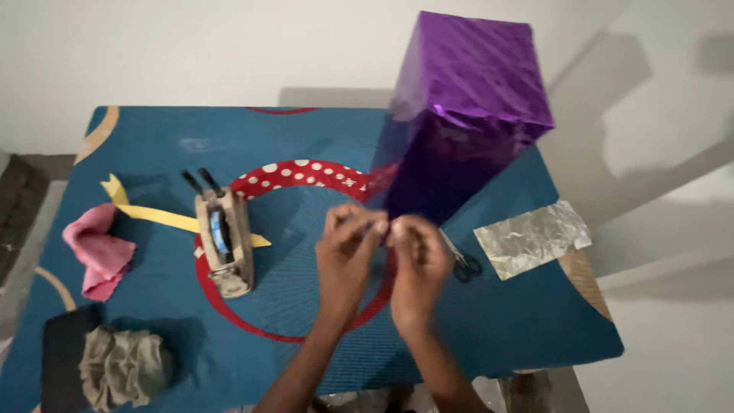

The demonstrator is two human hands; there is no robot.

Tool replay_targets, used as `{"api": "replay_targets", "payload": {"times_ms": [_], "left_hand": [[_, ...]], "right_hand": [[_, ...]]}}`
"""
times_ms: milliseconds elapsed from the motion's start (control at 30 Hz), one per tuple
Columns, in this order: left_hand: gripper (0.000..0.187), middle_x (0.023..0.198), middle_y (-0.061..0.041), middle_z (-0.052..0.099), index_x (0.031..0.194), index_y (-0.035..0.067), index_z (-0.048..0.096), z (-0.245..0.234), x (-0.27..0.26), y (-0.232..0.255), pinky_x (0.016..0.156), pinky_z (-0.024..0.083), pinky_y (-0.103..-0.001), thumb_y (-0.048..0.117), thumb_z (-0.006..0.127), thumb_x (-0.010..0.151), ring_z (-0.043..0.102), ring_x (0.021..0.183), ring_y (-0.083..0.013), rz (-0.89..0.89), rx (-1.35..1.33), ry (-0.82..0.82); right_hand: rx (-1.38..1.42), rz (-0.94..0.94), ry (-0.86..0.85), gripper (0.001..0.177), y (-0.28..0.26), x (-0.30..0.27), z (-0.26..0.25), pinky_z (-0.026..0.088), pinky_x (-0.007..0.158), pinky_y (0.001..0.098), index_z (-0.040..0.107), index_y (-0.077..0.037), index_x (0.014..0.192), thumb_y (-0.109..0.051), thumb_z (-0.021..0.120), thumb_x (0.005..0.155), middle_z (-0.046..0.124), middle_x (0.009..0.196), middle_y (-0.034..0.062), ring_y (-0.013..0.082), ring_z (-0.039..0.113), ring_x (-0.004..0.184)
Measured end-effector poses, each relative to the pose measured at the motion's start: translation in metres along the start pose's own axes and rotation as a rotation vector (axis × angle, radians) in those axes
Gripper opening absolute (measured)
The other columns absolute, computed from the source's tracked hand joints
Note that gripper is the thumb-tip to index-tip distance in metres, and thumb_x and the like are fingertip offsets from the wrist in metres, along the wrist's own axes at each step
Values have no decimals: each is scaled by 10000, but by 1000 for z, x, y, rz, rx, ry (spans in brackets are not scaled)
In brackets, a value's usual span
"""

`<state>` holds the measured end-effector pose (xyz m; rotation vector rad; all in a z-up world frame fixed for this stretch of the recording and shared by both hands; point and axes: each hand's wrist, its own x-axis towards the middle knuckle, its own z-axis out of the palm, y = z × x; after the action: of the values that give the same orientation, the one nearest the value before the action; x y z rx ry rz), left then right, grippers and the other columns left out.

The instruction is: The person wraps a rectangular box with purple wrapping paper on a table. They use scissors to trim excess paper and a tape dispenser to secure the folds, completing the wrapping of the box.

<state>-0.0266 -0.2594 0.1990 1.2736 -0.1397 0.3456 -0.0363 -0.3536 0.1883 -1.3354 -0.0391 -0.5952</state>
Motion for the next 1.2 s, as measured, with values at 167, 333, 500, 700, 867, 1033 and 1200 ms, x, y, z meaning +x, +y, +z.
{"api": "replay_targets", "payload": {"times_ms": [167, 333, 500, 700, 867, 1033, 1200], "left_hand": [[342, 1095, -46, 550, 1203, 57, 752, 28, 26, 36, 856, 521, -313, 156, 842, 888, 583, 974, -174, 264, 398, 62], [789, 1420, -194, 439, 1460, 66, 540, 55, 61, 49, 1124, 468, -488, 308, 932, 819, 477, 1358, -375, 554, 600, 96], [902, 1571, -224, 368, 1545, 122, 460, 79, 84, 48, 1172, 470, -529, 332, 942, 811, 421, 1487, -408, 509, 546, 42], [781, 1599, -185, 367, 1507, 135, 513, 90, 89, 46, 1115, 555, -475, 284, 911, 852, 528, 1423, -377, 499, 501, -4], [664, 1532, -188, 527, 1429, 82, 562, 93, 94, 43, 1168, 532, -453, 238, 905, 882, 578, 1422, -349, 618, 516, 55], [619, 1473, -234, 603, 1415, 41, 563, 92, 99, 41, 1156, 535, -451, 184, 879, 902, 586, 1407, -376, 656, 510, 4], [606, 1441, -229, 624, 1410, 47, 564, 89, 101, 43, 1071, 602, -421, 187, 872, 907, 684, 1300, -353, 617, 509, -30]], "right_hand": [[-95, -184, 149, 165, -37, 39, -19, 548, 696, 212, 719, -13, 1124, -122, 713, 1000, 742, 966, 36, 70, 654, 782], [-152, -246, 180, 155, -56, 66, -28, 536, 677, 203, 732, -1, 1136, -69, 728, 997, 752, 938, 52, 72, 656, 768], [-91, -289, 183, 154, -62, 80, -28, 521, 656, 193, 729, -6, 1132, -52, 731, 985, 753, 944, 44, 55, 644, 758], [-110, -284, 125, 506, -66, 89, -32, 512, 636, 173, 543, -34, 1422, -56, 740, 956, 783, 979, 68, 17, 664, 752], [-199, -229, 159, 513, -66, 96, -34, 466, 586, 178, 573, -13, 1410, -45, 774, 940, 797, 987, 111, 38, 641, 712], [-245, -282, 172, 442, -62, 102, -32, 535, 727, 206, 583, -21, 1363, -43, 770, 963, 800, 1025, 118, 77, 719, 877], [-231, -327, 178, 415, -59, 109, -26, 547, 776, 224, 571, -40, 1342, -52, 767, 977, 804, 1029, 120, 90, 721, 892]]}}
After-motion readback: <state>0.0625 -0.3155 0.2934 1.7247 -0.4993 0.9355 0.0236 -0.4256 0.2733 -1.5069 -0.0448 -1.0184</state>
